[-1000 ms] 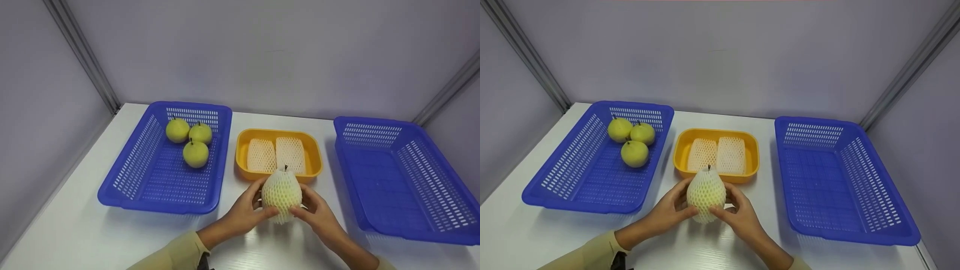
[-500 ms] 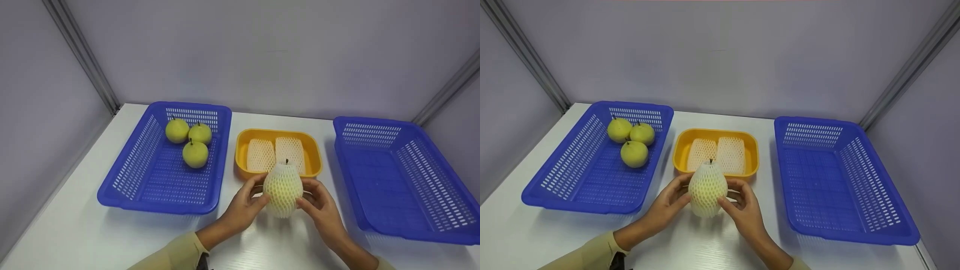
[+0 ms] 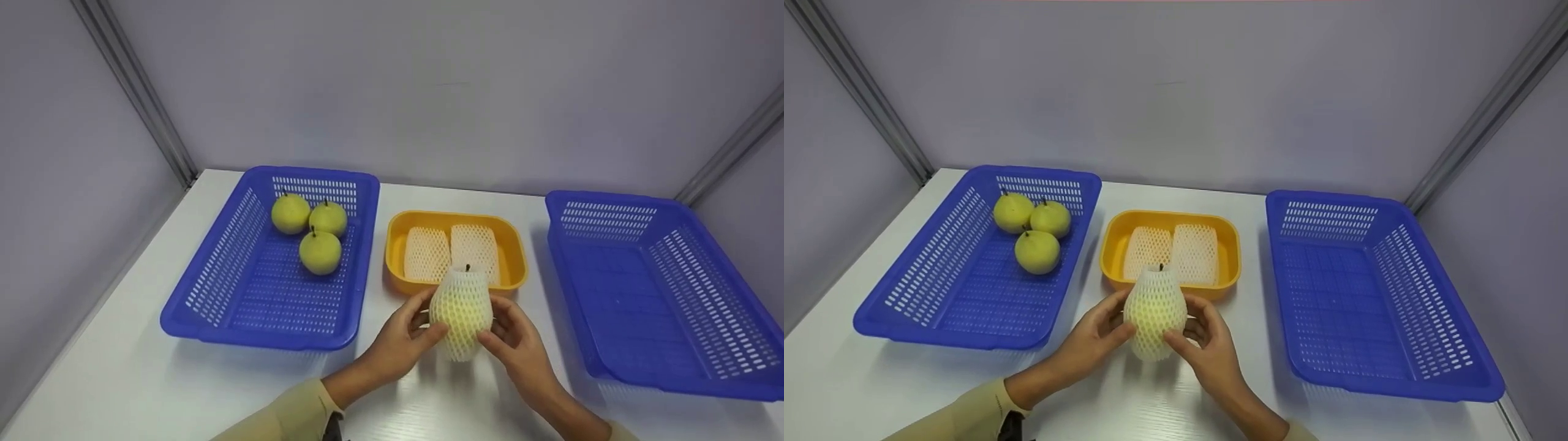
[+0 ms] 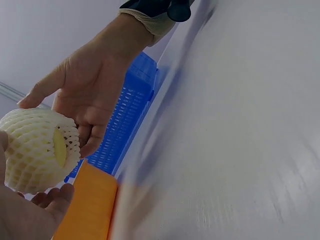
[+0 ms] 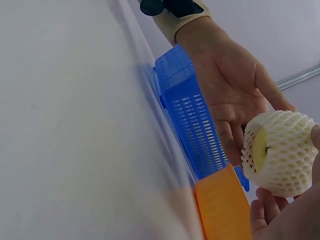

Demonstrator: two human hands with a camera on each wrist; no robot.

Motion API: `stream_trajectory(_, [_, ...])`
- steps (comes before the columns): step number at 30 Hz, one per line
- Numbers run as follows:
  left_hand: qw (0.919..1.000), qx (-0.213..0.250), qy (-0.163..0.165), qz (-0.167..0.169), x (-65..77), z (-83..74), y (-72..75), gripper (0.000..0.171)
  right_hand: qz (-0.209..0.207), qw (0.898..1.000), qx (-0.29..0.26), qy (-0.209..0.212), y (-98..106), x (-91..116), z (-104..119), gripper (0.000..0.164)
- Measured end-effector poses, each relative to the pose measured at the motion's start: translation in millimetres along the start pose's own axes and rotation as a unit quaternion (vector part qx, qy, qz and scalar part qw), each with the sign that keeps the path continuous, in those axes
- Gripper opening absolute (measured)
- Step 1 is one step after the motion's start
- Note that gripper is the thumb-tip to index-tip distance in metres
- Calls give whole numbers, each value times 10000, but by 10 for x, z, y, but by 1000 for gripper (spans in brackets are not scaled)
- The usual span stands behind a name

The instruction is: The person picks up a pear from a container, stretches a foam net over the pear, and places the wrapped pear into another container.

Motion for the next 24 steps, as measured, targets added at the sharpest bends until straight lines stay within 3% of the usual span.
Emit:
stream_trajectory(8, [9995,295,-19,-80,-6,-3,-2,72,-167,9998,113,-20,31,-32,-28,49])
stream_trajectory(17, [9977,150,-305,-587,-25,-10,1,47,-484,9981,270,278,72,-27,-72,34])
stream_trajectory(24, [9979,68,-104,-634,-28,-14,17,59,-244,9987,167,412,83,-12,-79,34])
Point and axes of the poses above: each hand's wrist, its own x-axis away from the middle knuckle, its own y-axis out of the back of the hand, z = x × y, the point moved 1 cm from there along -x, towards the middle knuckle, and after that the axes turned 9 degrees about y, right-handed, at the moved point
